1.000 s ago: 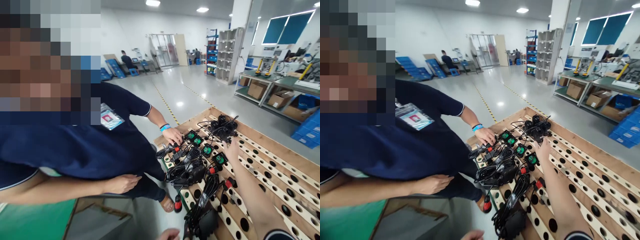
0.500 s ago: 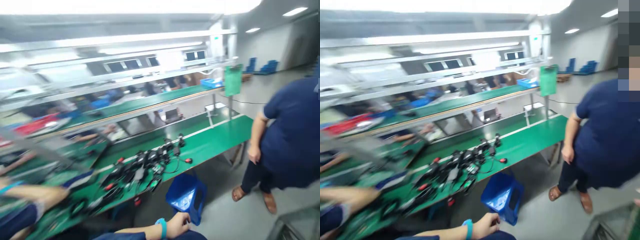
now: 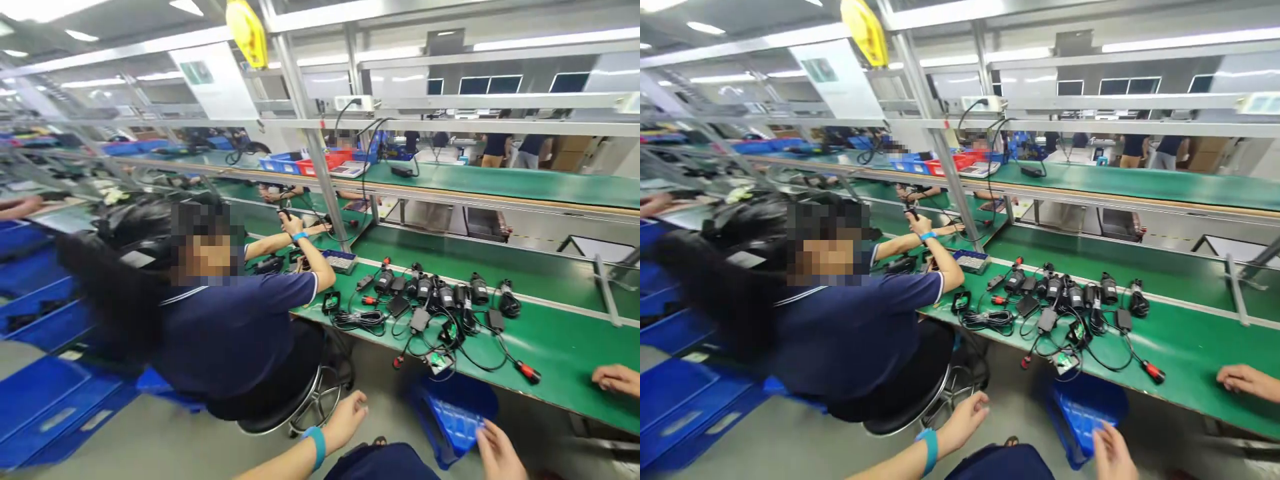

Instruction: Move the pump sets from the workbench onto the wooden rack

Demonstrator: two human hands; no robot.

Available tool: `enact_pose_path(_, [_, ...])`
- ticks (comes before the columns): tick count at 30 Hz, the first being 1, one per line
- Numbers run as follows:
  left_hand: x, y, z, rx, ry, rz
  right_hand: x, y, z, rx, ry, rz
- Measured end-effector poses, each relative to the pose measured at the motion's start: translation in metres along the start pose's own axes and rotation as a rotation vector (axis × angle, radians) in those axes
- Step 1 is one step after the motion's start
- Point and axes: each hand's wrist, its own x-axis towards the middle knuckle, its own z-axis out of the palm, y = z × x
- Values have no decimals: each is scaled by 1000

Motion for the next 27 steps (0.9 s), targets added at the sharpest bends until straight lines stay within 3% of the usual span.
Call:
enact_pose_path(2, [15,-6,-31,-60,83,-11,8,-25,65,58,-176,-55])
enact_pose_path(5, [31,7,-64,-178,172,15,50,-78,159,-15,-393,-194])
enact_pose_path(7, [41,22,-75,-227,203,57,94,-115,207,-148,-390,-247])
enact_pose_path(10, [68,45,-85,-210,242,113,165,-156,254,-239,-361,-222])
enact_pose_path(12, [104,63,-91,-155,289,137,207,-170,274,-303,-359,-190])
enact_pose_path(15, [186,96,-105,10,388,143,250,-175,298,-403,-391,-146])
enact_pose_path(18, [279,121,-117,178,426,39,271,-174,318,-481,-441,-92])
enact_pose_path(20, [326,128,-121,199,341,-102,277,-172,328,-510,-459,-54])
enact_pose_path(23, [365,127,-123,143,185,-220,286,-171,336,-510,-481,-21])
enact_pose_path(27, [370,133,-138,138,201,-268,297,-169,333,-452,-528,5])
